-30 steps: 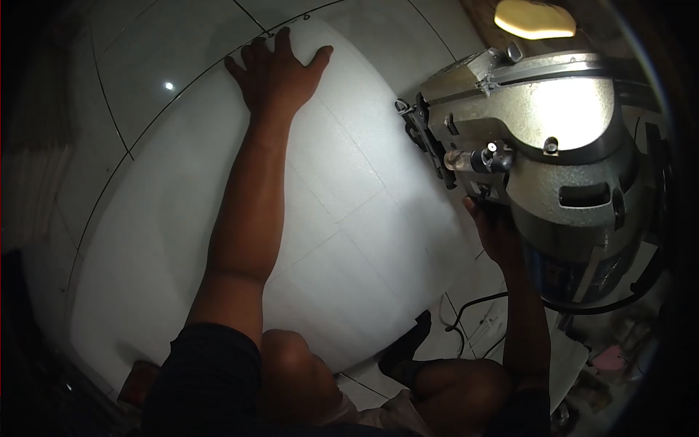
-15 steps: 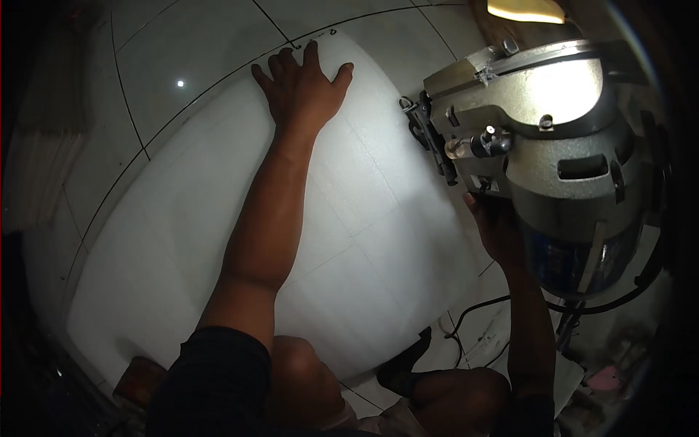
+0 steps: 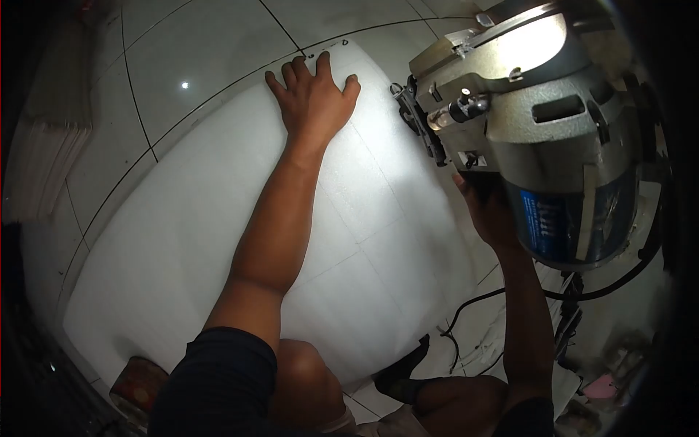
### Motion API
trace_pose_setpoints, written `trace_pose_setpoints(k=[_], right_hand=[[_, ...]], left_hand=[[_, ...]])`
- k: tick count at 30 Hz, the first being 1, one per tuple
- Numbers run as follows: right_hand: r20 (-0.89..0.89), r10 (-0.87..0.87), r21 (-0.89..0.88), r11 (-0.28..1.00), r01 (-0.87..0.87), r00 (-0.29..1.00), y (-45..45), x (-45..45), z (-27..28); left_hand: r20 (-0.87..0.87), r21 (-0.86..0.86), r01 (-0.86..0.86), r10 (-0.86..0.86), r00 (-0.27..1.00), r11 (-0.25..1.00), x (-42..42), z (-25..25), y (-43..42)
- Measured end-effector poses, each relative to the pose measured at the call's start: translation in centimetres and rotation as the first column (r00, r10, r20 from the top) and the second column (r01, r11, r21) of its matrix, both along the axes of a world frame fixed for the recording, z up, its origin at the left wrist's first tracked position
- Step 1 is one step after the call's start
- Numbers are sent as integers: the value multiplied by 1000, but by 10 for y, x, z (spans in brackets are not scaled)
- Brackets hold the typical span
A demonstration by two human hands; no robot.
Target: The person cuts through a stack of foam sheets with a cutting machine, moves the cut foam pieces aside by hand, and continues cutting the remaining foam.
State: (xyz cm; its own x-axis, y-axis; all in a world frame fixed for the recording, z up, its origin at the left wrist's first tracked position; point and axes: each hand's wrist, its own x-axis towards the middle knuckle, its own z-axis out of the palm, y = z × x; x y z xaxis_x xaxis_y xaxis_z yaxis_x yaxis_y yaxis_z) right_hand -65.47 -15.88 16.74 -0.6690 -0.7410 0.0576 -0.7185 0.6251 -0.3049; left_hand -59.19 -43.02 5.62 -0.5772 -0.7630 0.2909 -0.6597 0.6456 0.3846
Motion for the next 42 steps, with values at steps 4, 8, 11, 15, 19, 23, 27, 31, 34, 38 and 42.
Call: trace_pose_setpoints(k=[4,8,11,15,19,23,27,31,34,38,42], right_hand=[[-56,-38,-44,998,35,998,1,6,-1],[12,13,-136,991,-11,1000,10,-15,-26],[-96,65,-44,997,-69,993,10,-22,-27],[6,43,-86,995,-42,999,12,-31,-37],[-95,140,-191,969,-156,986,8,-25,-32],[-95,141,-152,976,-155,985,6,-31,-37],[-136,130,-158,976,-151,982,6,-40,-49],[-91,15,-4,1000,-15,996,2,-38,-43],[-158,-73,28,997,78,985,3,-25,-36],[-81,-31,43,998,34,996,2,-29,-32],[-152,-50,62,996,60,987,4,-34,-42]], left_hand=[[-33,-5,-1,1,999,1000,4,-3,20],[-34,-1,9,-9,999,1000,4,-7,33],[-37,4,12,-12,999,1000,3,-10,42],[-50,-13,11,-11,999,1000,3,-13,51],[-62,-15,10,-11,998,1000,5,-18,65],[-65,-17,14,-15,998,1000,6,-20,77],[-91,-46,5,-9,996,999,5,-27,92],[-97,-38,11,-15,995,999,3,-30,106],[-103,-52,-1,-4,995,999,9,-33,121],[-68,-39,9,-11,998,999,14,-32,139],[-67,-36,12,-15,998,999,19,-38,156]])
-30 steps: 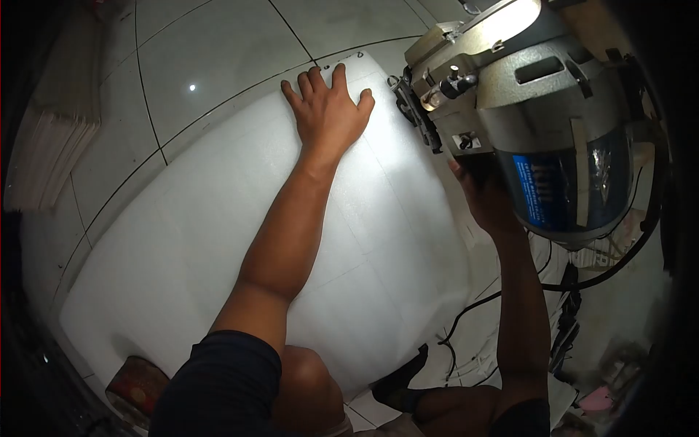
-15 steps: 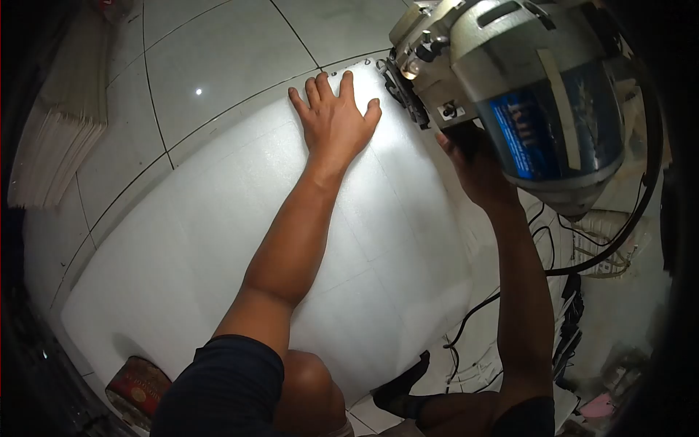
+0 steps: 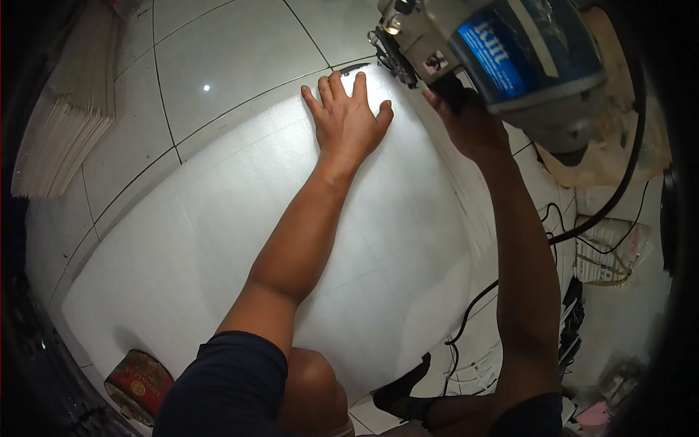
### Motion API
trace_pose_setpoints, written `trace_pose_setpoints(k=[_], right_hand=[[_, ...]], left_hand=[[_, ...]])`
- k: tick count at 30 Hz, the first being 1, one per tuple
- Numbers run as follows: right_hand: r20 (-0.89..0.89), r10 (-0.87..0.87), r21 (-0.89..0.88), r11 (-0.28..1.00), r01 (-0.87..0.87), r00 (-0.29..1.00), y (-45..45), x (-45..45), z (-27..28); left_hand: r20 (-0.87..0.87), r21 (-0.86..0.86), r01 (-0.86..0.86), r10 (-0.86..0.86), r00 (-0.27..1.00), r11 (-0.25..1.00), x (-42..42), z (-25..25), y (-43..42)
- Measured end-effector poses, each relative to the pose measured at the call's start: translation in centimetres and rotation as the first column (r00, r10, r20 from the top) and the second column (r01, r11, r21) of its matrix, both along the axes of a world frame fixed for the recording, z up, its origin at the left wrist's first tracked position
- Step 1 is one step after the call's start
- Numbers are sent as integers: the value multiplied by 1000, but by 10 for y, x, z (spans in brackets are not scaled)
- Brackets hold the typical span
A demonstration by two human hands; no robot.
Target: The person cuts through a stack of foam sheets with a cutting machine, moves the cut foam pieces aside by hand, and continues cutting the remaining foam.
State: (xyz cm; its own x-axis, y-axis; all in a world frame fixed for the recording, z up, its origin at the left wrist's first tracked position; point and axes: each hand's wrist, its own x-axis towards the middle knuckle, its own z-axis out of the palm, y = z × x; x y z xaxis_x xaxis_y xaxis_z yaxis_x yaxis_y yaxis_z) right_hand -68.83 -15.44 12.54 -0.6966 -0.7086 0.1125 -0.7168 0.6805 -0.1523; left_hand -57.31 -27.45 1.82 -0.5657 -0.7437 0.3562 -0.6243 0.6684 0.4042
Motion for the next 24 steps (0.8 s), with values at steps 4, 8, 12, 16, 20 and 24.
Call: trace_pose_setpoints(k=[4,8,12,16,20,24], right_hand=[[-3,-29,-40,999,29,1000,-2,6,2],[-37,12,-71,997,-14,999,-4,-13,-16],[-53,93,-109,989,-99,994,-4,-16,-18],[-121,125,-162,976,-144,985,3,-6,-16],[197,259,-441,885,-150,946,-7,-27,-61],[190,692,-958,-25,286,696,-53,-9,-112]], left_hand=[[-6,-18,-5,5,1000,1000,0,-4,11],[0,-6,-6,6,1000,1000,2,-1,17],[-6,-20,-33,33,999,999,2,-1,17],[-41,-9,-56,56,998,998,5,2,17],[-360,-88,-2,-30,933,996,36,8,22],[360,-27,126,-108,927,992,139,58,128]])
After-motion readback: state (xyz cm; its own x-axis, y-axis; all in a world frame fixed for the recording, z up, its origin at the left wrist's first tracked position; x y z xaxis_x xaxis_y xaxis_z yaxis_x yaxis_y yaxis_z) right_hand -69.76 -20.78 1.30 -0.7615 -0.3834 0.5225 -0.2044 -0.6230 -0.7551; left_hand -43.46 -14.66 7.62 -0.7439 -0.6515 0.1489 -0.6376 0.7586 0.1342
